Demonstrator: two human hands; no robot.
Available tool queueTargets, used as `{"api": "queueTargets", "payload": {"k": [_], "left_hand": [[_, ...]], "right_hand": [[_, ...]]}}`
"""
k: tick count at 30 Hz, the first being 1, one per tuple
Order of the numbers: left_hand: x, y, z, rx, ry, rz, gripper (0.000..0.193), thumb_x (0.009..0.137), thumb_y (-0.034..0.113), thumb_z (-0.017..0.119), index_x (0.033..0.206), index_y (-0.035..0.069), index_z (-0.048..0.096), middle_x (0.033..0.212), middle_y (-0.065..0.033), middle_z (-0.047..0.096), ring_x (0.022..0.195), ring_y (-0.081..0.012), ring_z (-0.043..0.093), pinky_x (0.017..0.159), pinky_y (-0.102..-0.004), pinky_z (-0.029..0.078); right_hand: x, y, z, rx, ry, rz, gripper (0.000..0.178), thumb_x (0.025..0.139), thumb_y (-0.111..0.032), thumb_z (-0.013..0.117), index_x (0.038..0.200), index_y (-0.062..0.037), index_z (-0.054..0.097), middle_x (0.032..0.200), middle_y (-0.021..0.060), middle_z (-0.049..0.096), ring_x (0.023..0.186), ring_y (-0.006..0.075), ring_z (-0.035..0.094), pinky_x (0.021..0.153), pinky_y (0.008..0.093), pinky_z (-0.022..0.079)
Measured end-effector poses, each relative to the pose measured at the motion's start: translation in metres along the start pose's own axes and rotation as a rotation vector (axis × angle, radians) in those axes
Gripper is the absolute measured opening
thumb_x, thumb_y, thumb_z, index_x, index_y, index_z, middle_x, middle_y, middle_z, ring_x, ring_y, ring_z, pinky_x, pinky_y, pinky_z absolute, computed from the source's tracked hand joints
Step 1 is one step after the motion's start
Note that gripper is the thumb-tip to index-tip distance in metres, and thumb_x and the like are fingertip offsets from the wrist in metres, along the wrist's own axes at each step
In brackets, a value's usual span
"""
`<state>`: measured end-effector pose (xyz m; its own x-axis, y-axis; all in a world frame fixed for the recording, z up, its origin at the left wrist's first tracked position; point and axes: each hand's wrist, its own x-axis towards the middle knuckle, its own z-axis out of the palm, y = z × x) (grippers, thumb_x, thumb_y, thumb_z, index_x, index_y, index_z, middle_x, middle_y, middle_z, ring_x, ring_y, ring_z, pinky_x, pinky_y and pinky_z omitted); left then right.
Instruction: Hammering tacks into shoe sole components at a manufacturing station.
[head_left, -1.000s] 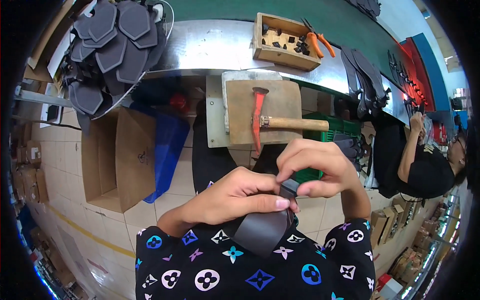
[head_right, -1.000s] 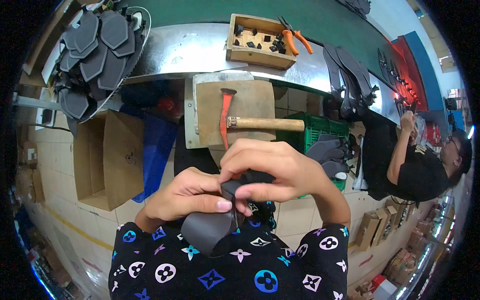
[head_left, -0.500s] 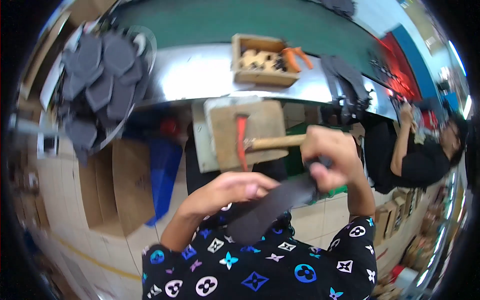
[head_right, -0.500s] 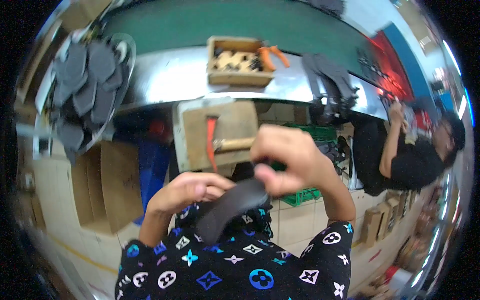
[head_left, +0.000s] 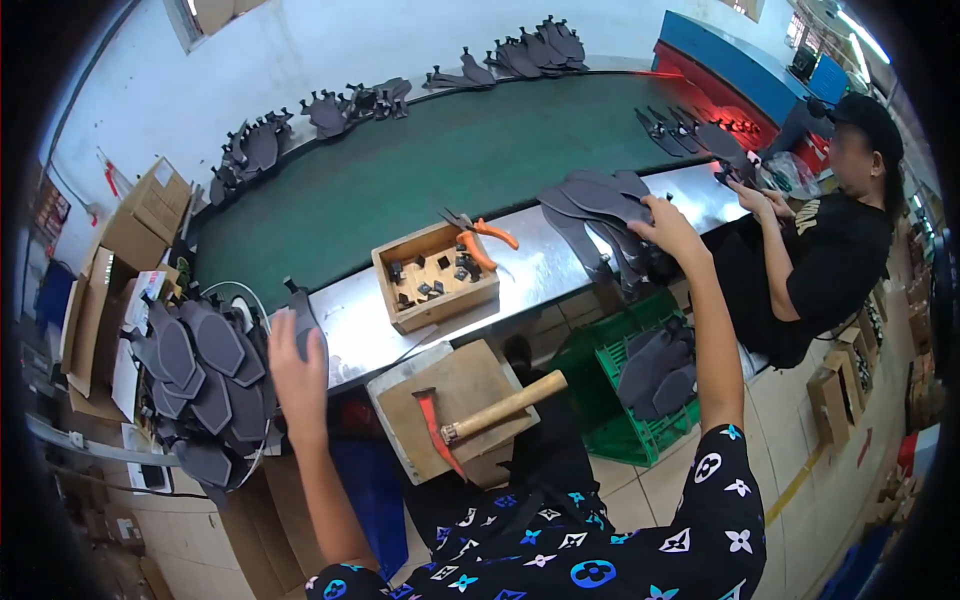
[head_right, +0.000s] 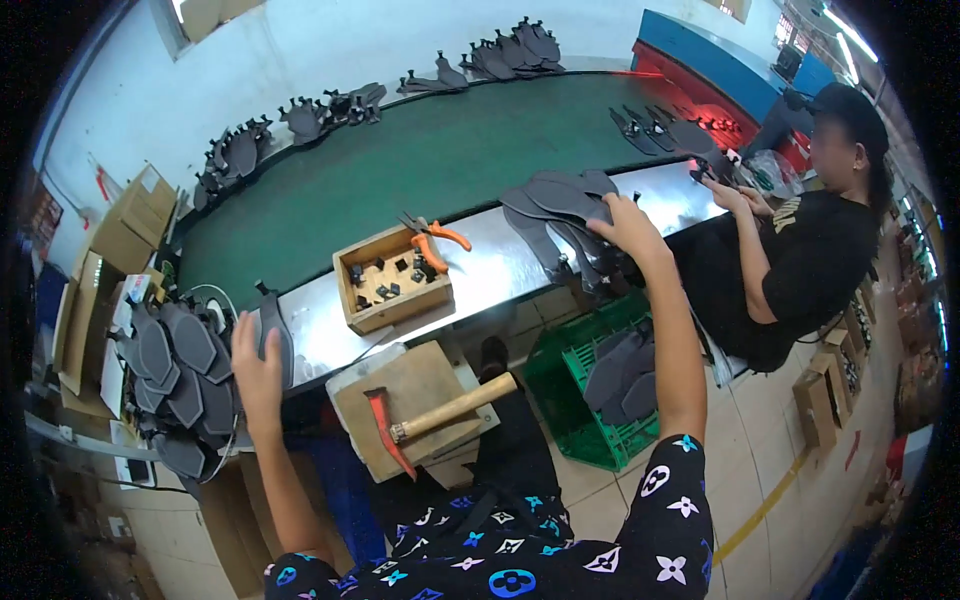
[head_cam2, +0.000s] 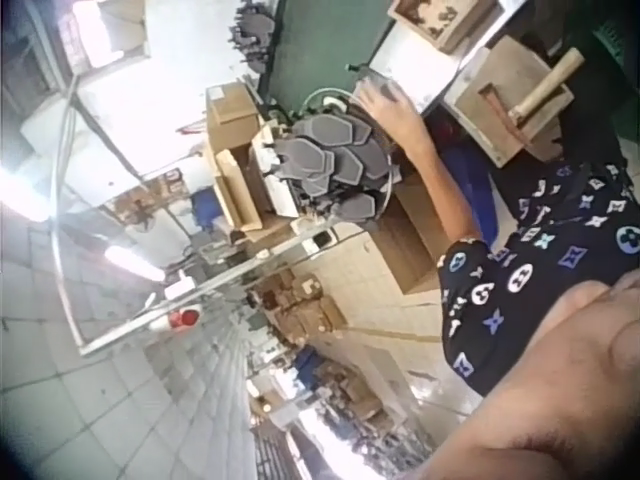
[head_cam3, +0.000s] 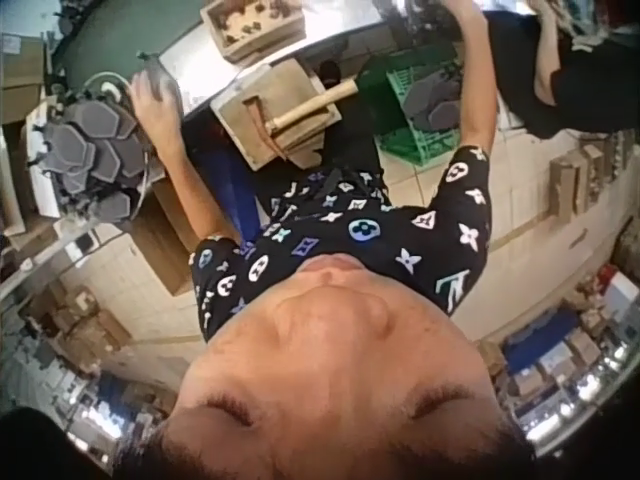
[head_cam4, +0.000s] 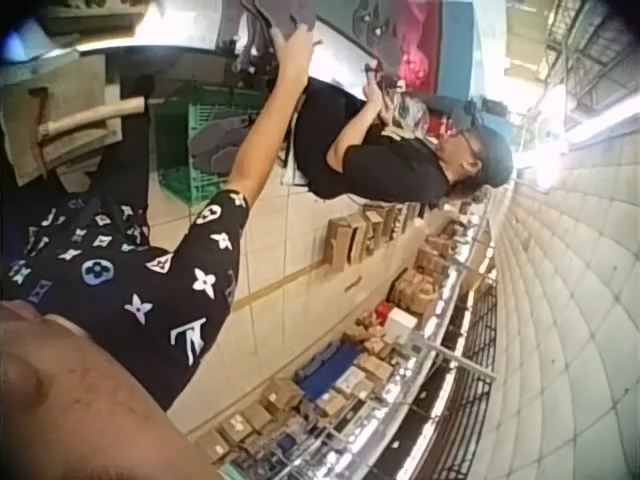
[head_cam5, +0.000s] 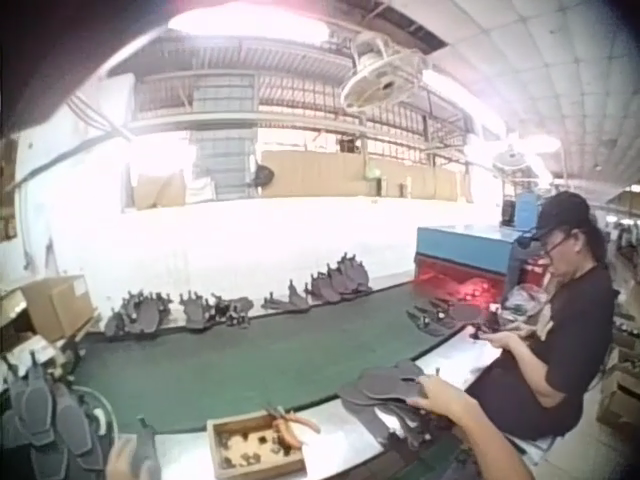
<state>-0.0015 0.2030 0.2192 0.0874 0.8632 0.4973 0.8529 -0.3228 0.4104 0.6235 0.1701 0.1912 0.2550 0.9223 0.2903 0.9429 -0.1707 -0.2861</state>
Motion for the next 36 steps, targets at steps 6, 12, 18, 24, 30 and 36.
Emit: {"api": "queueTargets", "payload": {"k": [6,12,18,24,30,36], "left_hand": [[-0.019,0.079,0.001,-0.09,0.018,0.158,0.039,0.088,0.003,0.065,0.126,-0.002,0.059,0.144,-0.0196,0.05,0.138,-0.0379,0.042,0.115,-0.0438,0.033],[-0.051,0.159,-0.008,-0.518,0.039,0.401,0.08,0.08,0.014,0.078,0.147,0.0,0.036,0.153,-0.0226,0.038,0.146,-0.0412,0.029,0.118,-0.0511,0.025],[-0.102,0.123,-0.051,-0.851,0.061,-0.22,0.015,0.101,0.01,0.053,0.108,0.0,0.061,0.09,-0.0111,0.066,0.088,-0.0251,0.065,0.088,-0.0394,0.05],[-0.129,0.114,0.036,-0.639,-0.143,0.255,0.036,0.098,0.019,0.056,0.128,0.001,0.054,0.135,-0.0191,0.055,0.134,-0.0334,0.047,0.112,-0.0392,0.036],[-0.133,0.114,0.015,-0.76,-0.397,0.247,0.058,0.091,0.016,0.068,0.141,0.0,0.044,0.151,-0.0219,0.043,0.143,-0.0392,0.036,0.115,-0.0462,0.034],[-0.136,0.088,0.02,-0.157,-0.301,0.628,0.056,0.081,0.008,0.07,0.135,0.007,0.055,0.144,-0.0136,0.053,0.133,-0.0304,0.052,0.105,-0.0414,0.045]], "right_hand": [[-0.016,-0.097,-0.037,0.398,0.332,-0.154,0.015,0.09,-0.012,0.066,0.096,0.0015,0.065,0.093,0.0169,0.064,0.075,0.0302,0.067,0.066,0.0412,0.054],[-0.15,-0.324,-0.084,1.945,-0.551,-0.004,0.028,0.096,-0.005,0.06,0.122,0.0013,0.052,0.095,0.0107,0.061,0.073,0.0198,0.068,0.051,0.026,0.057],[-0.191,-0.32,0.004,1.221,-0.163,-0.479,0.069,0.083,-0.004,0.075,0.141,-0.0039,0.036,0.13,0.0134,0.045,0.105,0.0238,0.063,0.088,0.0336,0.053],[-0.24,-0.335,0.069,0.751,-0.129,-0.541,0.07,0.074,0.003,0.073,0.136,0.0049,0.04,0.132,0.0222,0.044,0.11,0.037,0.056,0.097,0.0432,0.046],[-0.222,-0.295,0.052,0.235,-0.02,-0.473,0.062,0.072,-0.02,0.079,0.125,-0.0003,0.053,0.113,0.0153,0.061,0.11,0.0282,0.059,0.093,0.0403,0.044],[-0.218,-0.27,0.056,0.074,-0.032,-0.589,0.045,0.083,-0.05,0.073,0.085,-0.0068,0.06,0.069,0.0084,0.061,0.061,0.0254,0.066,0.058,0.0338,0.05]]}}
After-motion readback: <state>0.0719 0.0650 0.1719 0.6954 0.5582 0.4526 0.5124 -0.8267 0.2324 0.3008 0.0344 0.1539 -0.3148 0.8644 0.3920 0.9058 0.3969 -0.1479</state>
